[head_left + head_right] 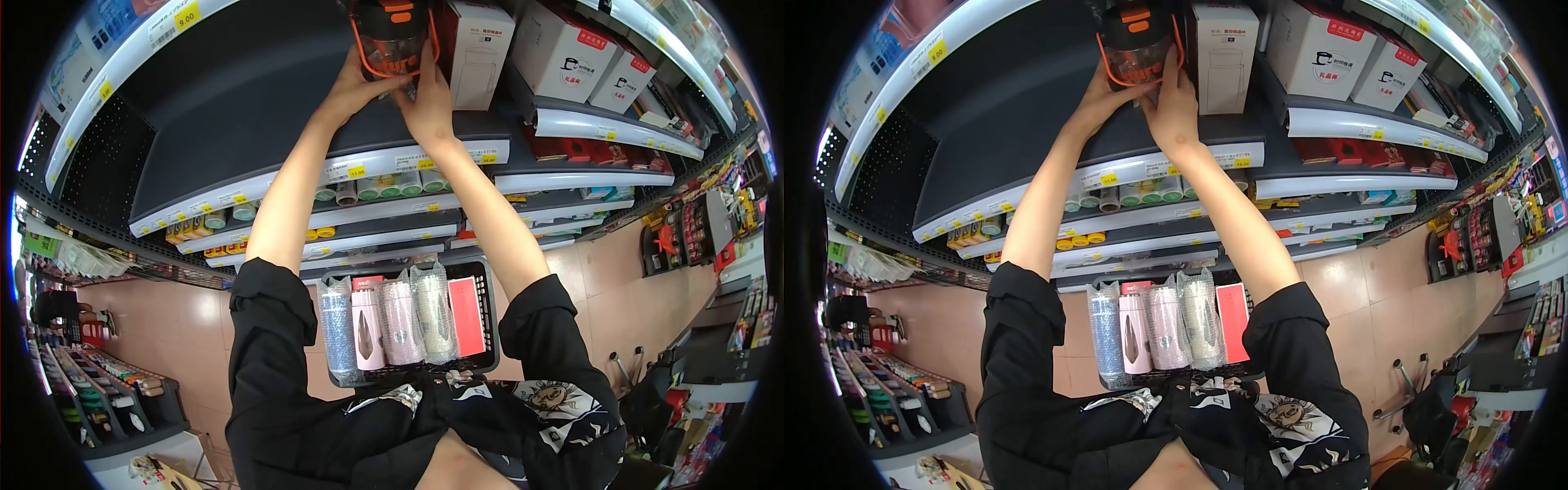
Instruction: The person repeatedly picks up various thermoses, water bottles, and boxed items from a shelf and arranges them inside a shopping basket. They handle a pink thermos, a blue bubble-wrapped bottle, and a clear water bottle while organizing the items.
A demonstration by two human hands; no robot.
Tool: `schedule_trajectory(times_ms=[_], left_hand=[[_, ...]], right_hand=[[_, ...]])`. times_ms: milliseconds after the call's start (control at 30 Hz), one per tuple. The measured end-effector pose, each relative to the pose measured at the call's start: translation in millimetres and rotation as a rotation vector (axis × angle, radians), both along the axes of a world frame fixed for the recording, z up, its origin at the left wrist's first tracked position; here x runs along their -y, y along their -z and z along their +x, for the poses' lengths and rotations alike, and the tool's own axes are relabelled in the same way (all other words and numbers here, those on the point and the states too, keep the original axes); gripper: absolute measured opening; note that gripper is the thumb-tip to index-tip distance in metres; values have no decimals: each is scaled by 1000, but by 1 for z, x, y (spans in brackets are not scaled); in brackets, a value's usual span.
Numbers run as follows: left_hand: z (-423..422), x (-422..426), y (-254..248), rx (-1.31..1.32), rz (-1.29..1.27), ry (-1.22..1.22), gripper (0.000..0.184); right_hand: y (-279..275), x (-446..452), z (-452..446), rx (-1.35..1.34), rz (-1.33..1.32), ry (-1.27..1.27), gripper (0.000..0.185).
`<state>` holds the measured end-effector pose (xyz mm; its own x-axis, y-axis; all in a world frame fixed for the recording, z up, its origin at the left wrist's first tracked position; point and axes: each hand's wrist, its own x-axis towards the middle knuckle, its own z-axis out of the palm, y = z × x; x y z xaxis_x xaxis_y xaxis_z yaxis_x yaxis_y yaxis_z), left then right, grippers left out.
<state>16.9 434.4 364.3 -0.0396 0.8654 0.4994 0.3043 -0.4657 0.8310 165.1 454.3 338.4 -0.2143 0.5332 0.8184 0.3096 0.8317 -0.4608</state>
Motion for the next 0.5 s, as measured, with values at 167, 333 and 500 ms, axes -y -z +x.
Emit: schedule_trajectory(times_ms=[167,333,500], left_hand=[[4,3,-1,63,-45,42,82],[-5,7,1,-61,-95,9,93],[-12,10,1,-125,-86,-4,106]], right_hand=[[0,1,2,-2,-20,-17,93],[1,7,6,31,-67,-65,97],[-5,14,7,118,-182,-33,101]])
